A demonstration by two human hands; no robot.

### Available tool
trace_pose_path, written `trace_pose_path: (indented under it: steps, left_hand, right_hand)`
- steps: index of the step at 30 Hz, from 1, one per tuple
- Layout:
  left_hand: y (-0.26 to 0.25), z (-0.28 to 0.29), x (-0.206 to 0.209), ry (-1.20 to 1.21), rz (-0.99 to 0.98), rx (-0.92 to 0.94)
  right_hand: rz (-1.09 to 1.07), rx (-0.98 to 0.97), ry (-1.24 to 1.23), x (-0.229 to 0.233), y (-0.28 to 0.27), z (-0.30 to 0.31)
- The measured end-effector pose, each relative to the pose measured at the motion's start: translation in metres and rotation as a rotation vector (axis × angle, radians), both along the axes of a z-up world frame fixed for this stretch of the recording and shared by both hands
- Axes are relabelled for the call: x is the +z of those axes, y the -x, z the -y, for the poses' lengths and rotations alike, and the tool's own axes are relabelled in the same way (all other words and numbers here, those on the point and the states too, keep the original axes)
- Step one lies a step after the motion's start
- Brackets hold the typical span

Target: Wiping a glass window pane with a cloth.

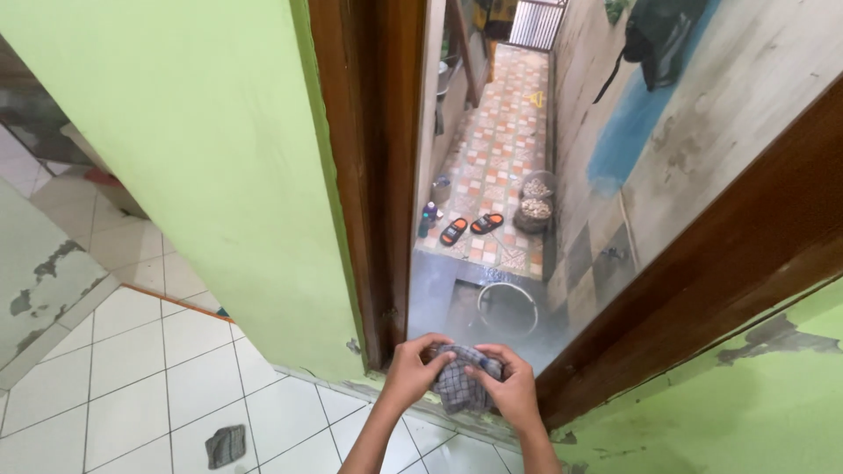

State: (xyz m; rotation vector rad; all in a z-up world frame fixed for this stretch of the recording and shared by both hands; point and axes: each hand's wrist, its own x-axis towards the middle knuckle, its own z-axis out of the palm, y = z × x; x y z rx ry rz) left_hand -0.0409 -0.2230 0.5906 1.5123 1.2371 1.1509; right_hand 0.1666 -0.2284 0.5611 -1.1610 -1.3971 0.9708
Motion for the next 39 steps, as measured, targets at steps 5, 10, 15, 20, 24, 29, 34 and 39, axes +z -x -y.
trace_pose_path:
  steps: [5,10,15,20,24,29,34,39]
  left_hand:
    - [0.007,-0.026,-0.032,0.084,0.356,-0.166]
    - [0.017,-0.018,-0.007,0.264,0.42,-0.232]
    - [0.024,-0.029,-0.022,0.132,0.317,-0.175]
    - [0.028,-0.045,-0.034,-0.001,0.199,-0.01]
    - [0.032,-0.054,-0.026,0.188,0.425,-0.066]
    - [0.024,-0.081,-0.024,0.276,0.843,-0.259]
    - [-0.004,-0.132,-0.038,0.318,1.1,-0.37]
    - [-0.004,-0.138,-0.003,-0.177,0.419,-0.146]
  right_hand:
    - [-0.461,0.133,0.174,-0.031,-0.008,-0.014]
    - [-0.71,0.342,0.275,-0.019,-0.002,-0.004]
    - [-0.778,0.468,0.312,-0.041,0.0,-0.013]
    - [-0.609,0.239,0.292,-0.033,0.018,-0.023]
    - [-0.604,0.268,0.169,-0.014,0.003,-0.028]
    - [-0.756,0.499,0.002,-0.008,0.0,-0.029]
    - [-0.867,0.37,0.012,-0.081,0.014,-0.068]
    - [-0.44,-0.402,-0.046,0.018,0.062,-0.056]
